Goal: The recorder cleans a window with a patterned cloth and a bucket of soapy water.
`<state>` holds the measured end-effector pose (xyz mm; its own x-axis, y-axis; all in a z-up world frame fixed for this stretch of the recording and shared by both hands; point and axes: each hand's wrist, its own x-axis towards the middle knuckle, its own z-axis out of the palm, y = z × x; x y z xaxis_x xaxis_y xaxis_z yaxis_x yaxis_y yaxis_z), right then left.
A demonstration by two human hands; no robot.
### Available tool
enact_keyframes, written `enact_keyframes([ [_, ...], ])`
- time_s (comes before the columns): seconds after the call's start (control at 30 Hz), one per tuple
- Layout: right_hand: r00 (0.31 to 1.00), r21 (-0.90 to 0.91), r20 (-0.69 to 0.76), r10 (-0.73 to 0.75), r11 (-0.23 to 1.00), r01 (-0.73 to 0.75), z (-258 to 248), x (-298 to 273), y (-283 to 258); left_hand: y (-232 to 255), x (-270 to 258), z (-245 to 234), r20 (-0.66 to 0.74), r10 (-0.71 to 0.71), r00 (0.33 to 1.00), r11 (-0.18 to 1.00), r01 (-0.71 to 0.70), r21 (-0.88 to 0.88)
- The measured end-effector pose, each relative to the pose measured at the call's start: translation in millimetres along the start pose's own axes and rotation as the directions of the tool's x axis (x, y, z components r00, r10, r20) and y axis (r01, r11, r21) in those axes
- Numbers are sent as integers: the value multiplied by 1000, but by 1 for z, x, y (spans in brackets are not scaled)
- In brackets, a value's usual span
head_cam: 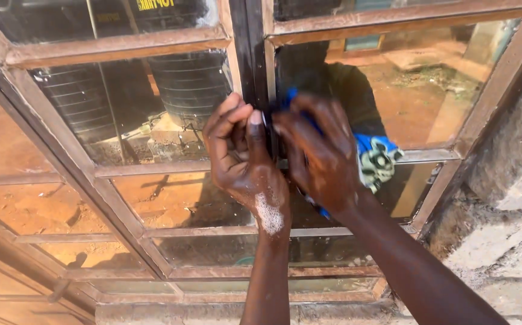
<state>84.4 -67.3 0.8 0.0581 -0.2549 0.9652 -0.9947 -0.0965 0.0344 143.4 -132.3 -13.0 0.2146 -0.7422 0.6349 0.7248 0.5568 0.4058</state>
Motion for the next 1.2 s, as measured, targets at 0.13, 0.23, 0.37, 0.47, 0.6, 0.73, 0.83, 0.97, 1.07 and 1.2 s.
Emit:
enact_keyframes([
  [0.13,993,36,-119,-3,999,7,2,45,-12,-2,-2,1,24,41,999,999,-41,-33],
  [0.23,966,56,-259,1,998,14,18,34,-8,-2,-1,0,12,18,1000,997,-17,-75],
  [0.37,980,37,-198,2,999,5,20,8,-5,-2,1,-6,5,0,1000,999,1,-35],
  [0.47,989,33,-146,4,999,1,20,22,1,-4,1,-4,41,-8,999,999,10,-49],
  [0.6,960,-38,-271,-70,997,62,21,39,5,-12,-3,-2,22,39,999,999,-39,-14],
  [0.73,985,26,-168,-46,998,51,18,-1,0,-8,-1,-7,19,35,999,999,-35,-33],
  [0.83,1000,118,-29,11,993,-8,4,-22,4,-2,0,-10,73,-16,997,997,22,-79],
  [0.97,992,-40,25,-120,992,121,3,10,25,-6,3,-11,76,36,996,997,-30,-70],
  [1.07,975,-45,-170,-140,990,134,3,29,19,-6,3,-9,-2,-62,998,996,62,-66],
  [1.2,999,-15,-33,-43,999,43,1,-3,5,-1,0,-14,64,-37,997,994,43,-101],
])
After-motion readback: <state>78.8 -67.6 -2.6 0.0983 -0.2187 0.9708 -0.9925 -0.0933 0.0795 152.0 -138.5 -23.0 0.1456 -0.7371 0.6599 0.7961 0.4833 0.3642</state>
